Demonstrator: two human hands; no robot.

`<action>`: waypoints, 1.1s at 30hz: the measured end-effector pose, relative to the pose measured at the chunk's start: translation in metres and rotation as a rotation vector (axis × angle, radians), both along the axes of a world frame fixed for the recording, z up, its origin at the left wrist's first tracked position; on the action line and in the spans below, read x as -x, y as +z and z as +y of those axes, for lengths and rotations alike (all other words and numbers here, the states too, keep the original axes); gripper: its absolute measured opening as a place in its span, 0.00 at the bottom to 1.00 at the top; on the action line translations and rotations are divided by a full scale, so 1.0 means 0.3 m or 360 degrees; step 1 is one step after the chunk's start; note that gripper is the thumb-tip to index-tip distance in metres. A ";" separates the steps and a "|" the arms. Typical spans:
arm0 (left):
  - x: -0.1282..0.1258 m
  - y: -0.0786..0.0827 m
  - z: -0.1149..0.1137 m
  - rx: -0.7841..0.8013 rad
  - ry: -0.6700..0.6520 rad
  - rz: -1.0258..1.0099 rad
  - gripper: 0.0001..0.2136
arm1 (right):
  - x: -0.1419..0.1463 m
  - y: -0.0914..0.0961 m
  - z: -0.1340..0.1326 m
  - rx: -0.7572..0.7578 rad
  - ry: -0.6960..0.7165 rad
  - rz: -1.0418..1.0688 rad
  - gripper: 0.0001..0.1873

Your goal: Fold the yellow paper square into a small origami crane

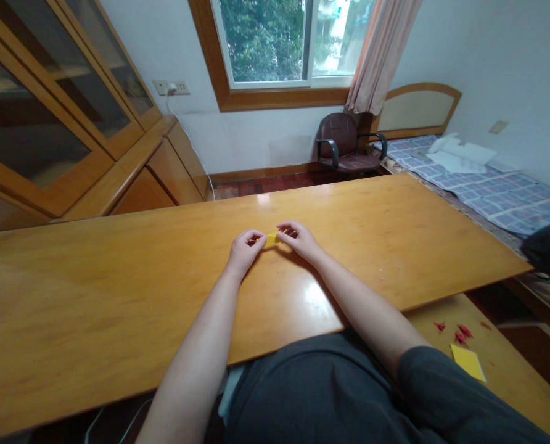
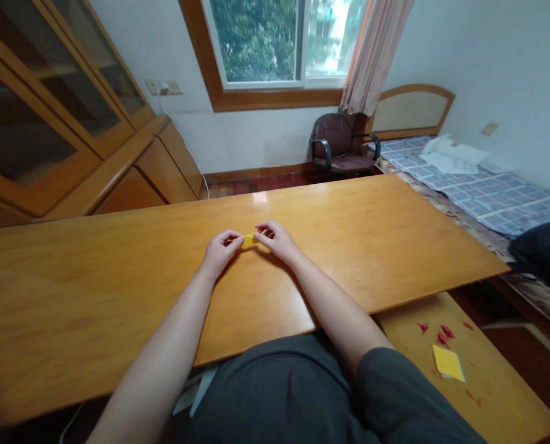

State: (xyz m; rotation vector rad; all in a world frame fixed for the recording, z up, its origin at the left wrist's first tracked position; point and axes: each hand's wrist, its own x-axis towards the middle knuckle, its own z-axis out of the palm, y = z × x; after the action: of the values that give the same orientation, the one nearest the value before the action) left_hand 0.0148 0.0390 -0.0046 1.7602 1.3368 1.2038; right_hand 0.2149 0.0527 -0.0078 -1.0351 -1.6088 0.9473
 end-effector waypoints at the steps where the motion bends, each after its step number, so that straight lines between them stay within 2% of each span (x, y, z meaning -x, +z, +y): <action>1: -0.002 -0.001 -0.001 0.0005 -0.0015 0.0012 0.09 | 0.003 0.005 -0.006 -0.0021 0.0038 -0.0068 0.16; 4: -0.007 0.002 -0.003 0.0007 -0.0067 0.0053 0.10 | 0.007 0.015 -0.016 -0.0015 0.0115 -0.0209 0.13; 12: -0.015 0.007 -0.009 -0.0046 -0.0136 0.0213 0.10 | 0.006 0.024 -0.024 -0.0027 0.0197 -0.0338 0.11; 22: -0.016 0.023 -0.014 -0.0031 -0.0089 0.0184 0.09 | 0.002 0.022 -0.021 0.0018 0.0068 -0.0174 0.10; 27: 0.000 0.020 -0.004 0.0004 -0.0002 0.0082 0.09 | -0.012 0.001 -0.001 0.0078 -0.0064 -0.0063 0.11; 30: 0.016 0.013 0.007 0.0039 0.0125 -0.0066 0.08 | -0.021 -0.016 0.015 0.0106 -0.0205 0.0117 0.12; 33: 0.028 0.006 0.017 0.0073 0.0240 -0.0162 0.08 | -0.021 -0.023 0.021 0.0131 -0.0167 0.0140 0.12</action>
State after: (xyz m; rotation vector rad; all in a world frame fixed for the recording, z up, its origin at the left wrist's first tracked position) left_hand 0.0065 0.0442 -0.0028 1.5683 1.4459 1.3149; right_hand 0.2212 0.0590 -0.0148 -1.1077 -1.4397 0.9813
